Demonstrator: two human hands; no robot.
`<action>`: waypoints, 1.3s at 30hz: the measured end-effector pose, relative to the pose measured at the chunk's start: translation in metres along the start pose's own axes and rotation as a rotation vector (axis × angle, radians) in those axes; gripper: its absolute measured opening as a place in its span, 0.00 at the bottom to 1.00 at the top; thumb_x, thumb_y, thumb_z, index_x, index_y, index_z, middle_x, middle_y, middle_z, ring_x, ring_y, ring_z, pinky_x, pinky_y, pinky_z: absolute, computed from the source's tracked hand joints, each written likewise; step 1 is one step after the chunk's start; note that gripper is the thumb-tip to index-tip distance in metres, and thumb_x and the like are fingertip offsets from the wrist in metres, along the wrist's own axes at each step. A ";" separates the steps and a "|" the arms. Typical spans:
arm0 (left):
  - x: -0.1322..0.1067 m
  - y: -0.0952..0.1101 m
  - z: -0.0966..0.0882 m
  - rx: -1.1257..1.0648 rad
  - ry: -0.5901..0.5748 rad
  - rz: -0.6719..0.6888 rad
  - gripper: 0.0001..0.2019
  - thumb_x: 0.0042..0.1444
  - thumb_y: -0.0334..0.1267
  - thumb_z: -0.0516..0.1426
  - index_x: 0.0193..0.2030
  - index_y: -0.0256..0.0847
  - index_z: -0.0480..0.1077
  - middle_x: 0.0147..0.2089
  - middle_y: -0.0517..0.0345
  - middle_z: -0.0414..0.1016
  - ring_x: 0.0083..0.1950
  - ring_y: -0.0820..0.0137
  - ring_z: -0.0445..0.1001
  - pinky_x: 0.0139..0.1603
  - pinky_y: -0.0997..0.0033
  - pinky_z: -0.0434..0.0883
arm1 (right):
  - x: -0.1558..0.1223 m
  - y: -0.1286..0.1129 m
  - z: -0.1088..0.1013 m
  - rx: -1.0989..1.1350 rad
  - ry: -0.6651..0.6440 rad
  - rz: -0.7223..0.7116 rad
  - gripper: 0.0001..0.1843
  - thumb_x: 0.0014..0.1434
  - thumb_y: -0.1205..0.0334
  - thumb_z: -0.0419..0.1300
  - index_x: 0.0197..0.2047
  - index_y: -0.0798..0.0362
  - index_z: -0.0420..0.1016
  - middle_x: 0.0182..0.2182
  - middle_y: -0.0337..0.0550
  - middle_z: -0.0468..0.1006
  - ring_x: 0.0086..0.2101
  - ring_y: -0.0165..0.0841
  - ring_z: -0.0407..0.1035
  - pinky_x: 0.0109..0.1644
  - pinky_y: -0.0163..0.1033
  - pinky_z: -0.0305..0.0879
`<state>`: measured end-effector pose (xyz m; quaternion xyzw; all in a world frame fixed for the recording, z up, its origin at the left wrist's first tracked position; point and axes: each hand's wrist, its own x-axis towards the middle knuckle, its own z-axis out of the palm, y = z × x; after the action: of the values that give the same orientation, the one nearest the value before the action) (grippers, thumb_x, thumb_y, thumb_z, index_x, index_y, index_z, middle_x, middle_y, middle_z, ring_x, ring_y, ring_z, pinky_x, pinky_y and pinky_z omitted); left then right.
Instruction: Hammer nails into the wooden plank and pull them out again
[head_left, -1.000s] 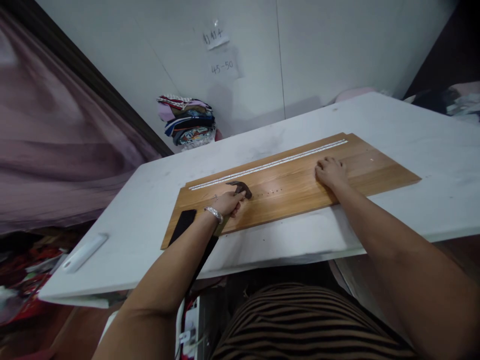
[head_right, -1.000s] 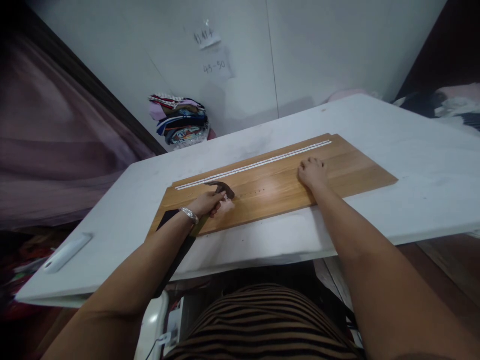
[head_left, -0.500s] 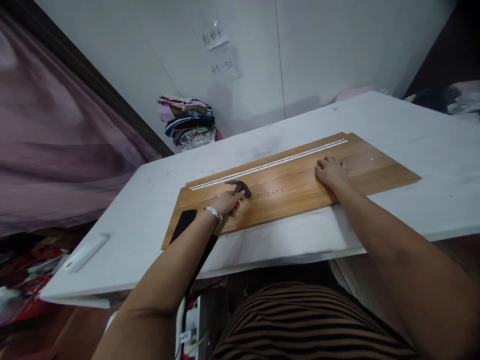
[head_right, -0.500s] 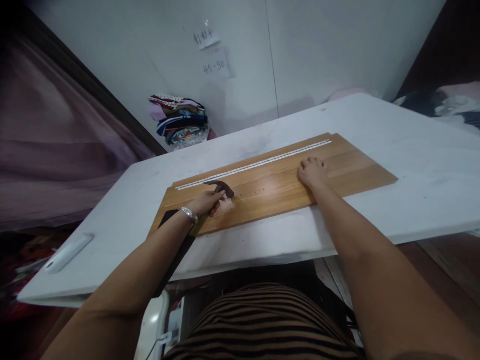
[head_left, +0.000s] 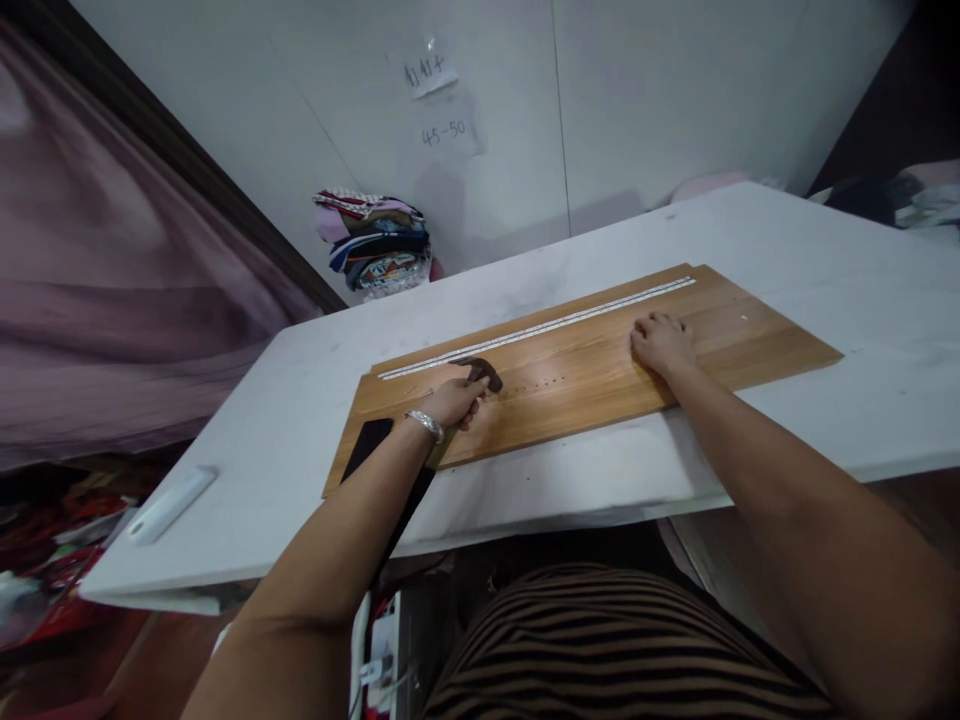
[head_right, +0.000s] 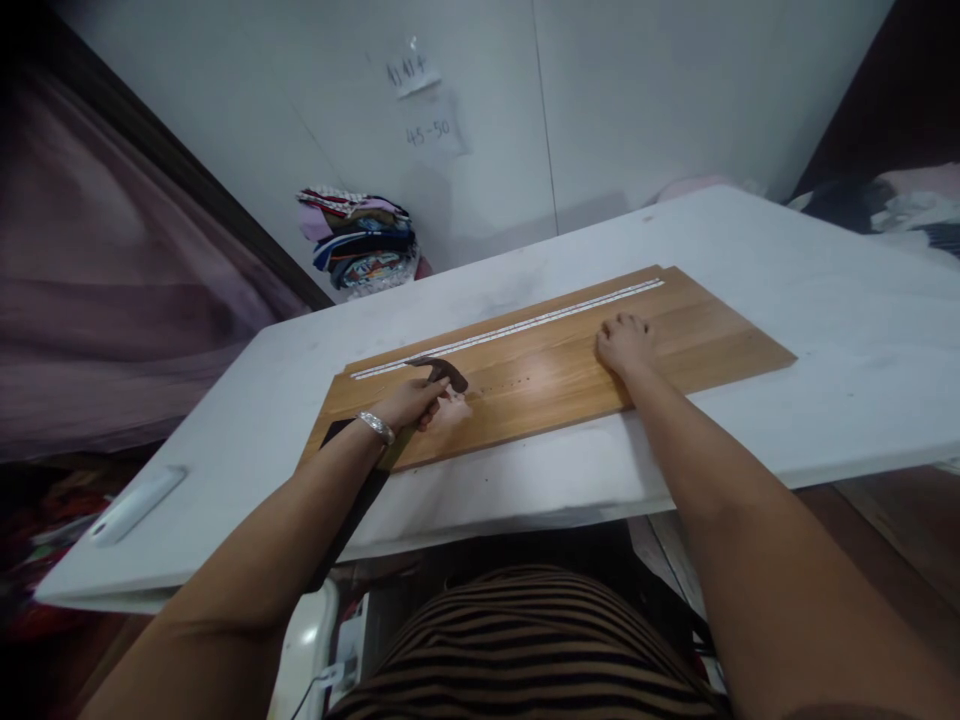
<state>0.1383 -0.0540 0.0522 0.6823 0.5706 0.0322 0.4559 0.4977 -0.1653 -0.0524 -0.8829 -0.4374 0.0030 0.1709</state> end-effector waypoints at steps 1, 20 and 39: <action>0.001 0.000 -0.001 0.005 0.001 0.008 0.16 0.71 0.48 0.56 0.35 0.39 0.69 0.19 0.66 0.63 0.16 0.77 0.61 0.20 0.76 0.63 | 0.000 0.000 0.000 -0.003 -0.004 0.000 0.25 0.70 0.58 0.45 0.55 0.53 0.81 0.57 0.58 0.76 0.59 0.49 0.64 0.62 0.55 0.56; 0.001 -0.002 0.001 -0.008 0.006 -0.002 0.17 0.69 0.51 0.59 0.34 0.39 0.69 0.20 0.66 0.64 0.17 0.77 0.61 0.21 0.76 0.64 | -0.002 -0.002 -0.004 0.004 0.001 0.000 0.25 0.69 0.59 0.46 0.55 0.54 0.82 0.57 0.59 0.77 0.58 0.50 0.64 0.62 0.56 0.56; 0.001 -0.004 0.002 -0.003 -0.001 -0.019 0.17 0.69 0.50 0.59 0.35 0.39 0.69 0.20 0.66 0.65 0.17 0.76 0.62 0.20 0.75 0.64 | -0.001 -0.002 -0.002 0.003 0.007 0.003 0.25 0.70 0.58 0.45 0.55 0.53 0.82 0.57 0.58 0.77 0.59 0.50 0.64 0.62 0.56 0.55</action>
<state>0.1366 -0.0544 0.0476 0.6761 0.5767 0.0284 0.4577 0.4958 -0.1661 -0.0505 -0.8832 -0.4355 0.0010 0.1739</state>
